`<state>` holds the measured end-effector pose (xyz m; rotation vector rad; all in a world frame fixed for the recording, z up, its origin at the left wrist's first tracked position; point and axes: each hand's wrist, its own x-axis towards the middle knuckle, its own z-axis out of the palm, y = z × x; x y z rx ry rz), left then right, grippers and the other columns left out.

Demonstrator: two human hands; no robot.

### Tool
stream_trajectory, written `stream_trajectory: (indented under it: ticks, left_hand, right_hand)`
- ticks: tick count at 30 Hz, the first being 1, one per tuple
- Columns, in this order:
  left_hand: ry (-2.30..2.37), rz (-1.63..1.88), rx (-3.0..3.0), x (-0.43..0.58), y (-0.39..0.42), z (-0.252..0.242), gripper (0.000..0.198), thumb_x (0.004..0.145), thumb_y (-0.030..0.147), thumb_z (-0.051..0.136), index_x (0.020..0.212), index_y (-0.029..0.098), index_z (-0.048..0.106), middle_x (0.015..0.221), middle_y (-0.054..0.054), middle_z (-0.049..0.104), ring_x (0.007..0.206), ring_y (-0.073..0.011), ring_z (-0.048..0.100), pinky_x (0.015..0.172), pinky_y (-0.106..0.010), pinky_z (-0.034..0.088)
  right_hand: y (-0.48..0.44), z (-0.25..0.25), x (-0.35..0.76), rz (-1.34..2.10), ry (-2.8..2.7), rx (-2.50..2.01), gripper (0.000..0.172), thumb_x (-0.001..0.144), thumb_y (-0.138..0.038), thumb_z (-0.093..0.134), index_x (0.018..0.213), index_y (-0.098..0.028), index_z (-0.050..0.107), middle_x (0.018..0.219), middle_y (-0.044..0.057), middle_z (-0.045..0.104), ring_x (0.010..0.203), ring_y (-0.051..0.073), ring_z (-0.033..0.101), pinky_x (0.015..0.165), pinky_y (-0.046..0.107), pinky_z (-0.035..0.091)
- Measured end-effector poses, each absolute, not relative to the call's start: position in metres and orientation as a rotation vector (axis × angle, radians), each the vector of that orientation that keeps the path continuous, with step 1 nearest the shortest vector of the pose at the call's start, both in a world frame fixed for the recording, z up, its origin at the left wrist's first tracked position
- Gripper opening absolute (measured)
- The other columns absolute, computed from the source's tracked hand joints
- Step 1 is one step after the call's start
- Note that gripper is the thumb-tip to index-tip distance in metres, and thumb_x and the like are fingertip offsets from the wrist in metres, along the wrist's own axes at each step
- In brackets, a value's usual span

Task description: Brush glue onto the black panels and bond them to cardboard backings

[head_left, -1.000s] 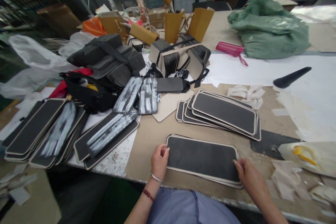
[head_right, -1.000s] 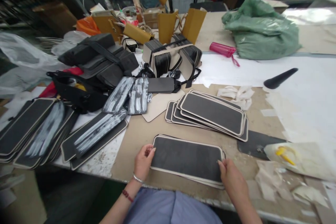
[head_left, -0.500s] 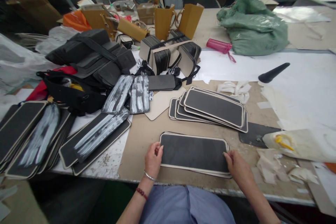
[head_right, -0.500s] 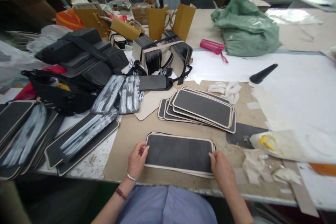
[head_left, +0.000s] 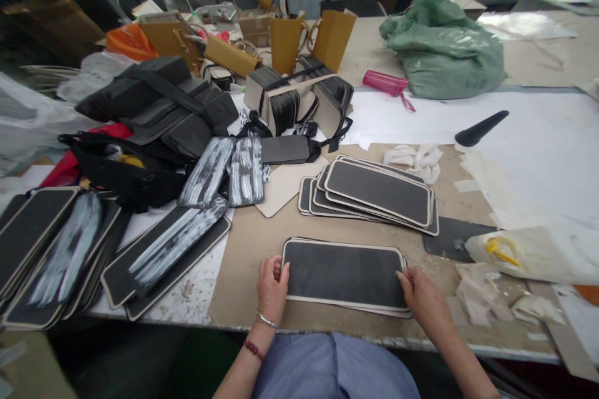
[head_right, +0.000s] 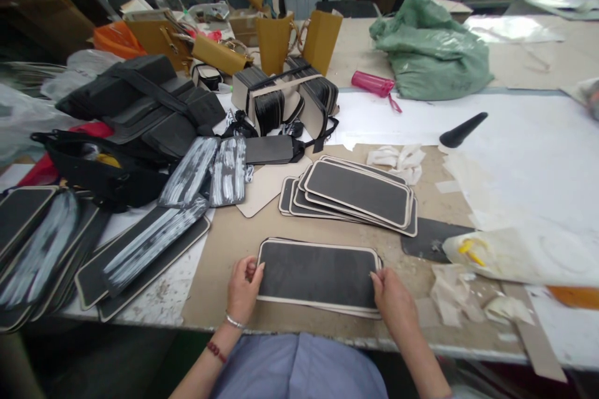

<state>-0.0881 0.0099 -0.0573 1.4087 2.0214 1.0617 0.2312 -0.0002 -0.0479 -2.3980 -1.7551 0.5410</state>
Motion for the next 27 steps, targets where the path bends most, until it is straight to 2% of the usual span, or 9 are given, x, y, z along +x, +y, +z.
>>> stream_trajectory:
  ticks: [8, 12, 17, 22, 27]
  left_hand:
    - [2.094, 1.034, 1.275, -0.097, 0.002, -0.067, 0.027, 0.076, 0.043, 0.053, 0.087, 0.018, 0.054, 0.070, 0.001, 0.049, 0.060, -0.0143, 0.052, 0.057, -0.029, 0.050]
    - [2.143, 1.030, 1.688, -0.096, -0.002, -0.060, 0.024, 0.083, 0.035, 0.048, 0.096, 0.016, 0.055, 0.087, -0.008, 0.056, 0.082, -0.0198, 0.056, 0.074, -0.036, 0.050]
    - [1.846, 0.907, 2.231, -0.066, 0.011, -0.046, 0.029, 0.086, 0.024, 0.045, 0.114, 0.016, 0.049, 0.108, -0.014, 0.058, 0.104, -0.0227, 0.053, 0.088, -0.041, 0.045]
    - [1.569, 0.602, 2.468, -0.035, 0.029, -0.046, 0.040, 0.086, 0.028, 0.044, 0.125, 0.017, 0.043, 0.130, -0.015, 0.047, 0.125, -0.0257, 0.037, 0.099, -0.045, 0.037]
    - [1.537, 0.362, 2.539, -0.029, 0.033, -0.055, 0.048, 0.084, 0.033, 0.047, 0.128, 0.016, 0.041, 0.138, -0.017, 0.036, 0.130, -0.0294, 0.028, 0.101, -0.049, 0.032]
  right_hand:
    - [0.002, -0.049, 0.234, 0.600, -1.744, -2.388, 0.021, 0.078, -0.041, 0.036, 0.065, -0.024, 0.037, 0.056, 0.000, 0.052, 0.053, 0.020, 0.053, 0.053, 0.030, 0.035]
    - [0.001, -0.049, 0.233, 0.589, -1.723, -2.378, 0.021, 0.077, -0.041, 0.038, 0.065, -0.024, 0.038, 0.057, 0.001, 0.051, 0.053, 0.019, 0.052, 0.052, 0.030, 0.035]
    - [-0.001, -0.047, 0.230, 0.572, -1.739, -2.376, 0.020, 0.080, -0.038, 0.036, 0.068, -0.023, 0.038, 0.060, 0.002, 0.053, 0.056, 0.020, 0.053, 0.054, 0.030, 0.035]
    - [-0.001, -0.045, 0.228, 0.528, -1.751, -2.394, 0.018, 0.083, -0.034, 0.035, 0.070, -0.022, 0.040, 0.063, 0.002, 0.053, 0.060, 0.020, 0.054, 0.056, 0.030, 0.036]
    - [-0.002, -0.045, 0.226, 0.542, -1.742, -2.434, 0.018, 0.085, -0.031, 0.035, 0.073, -0.021, 0.044, 0.065, 0.003, 0.055, 0.062, 0.020, 0.055, 0.057, 0.030, 0.036]
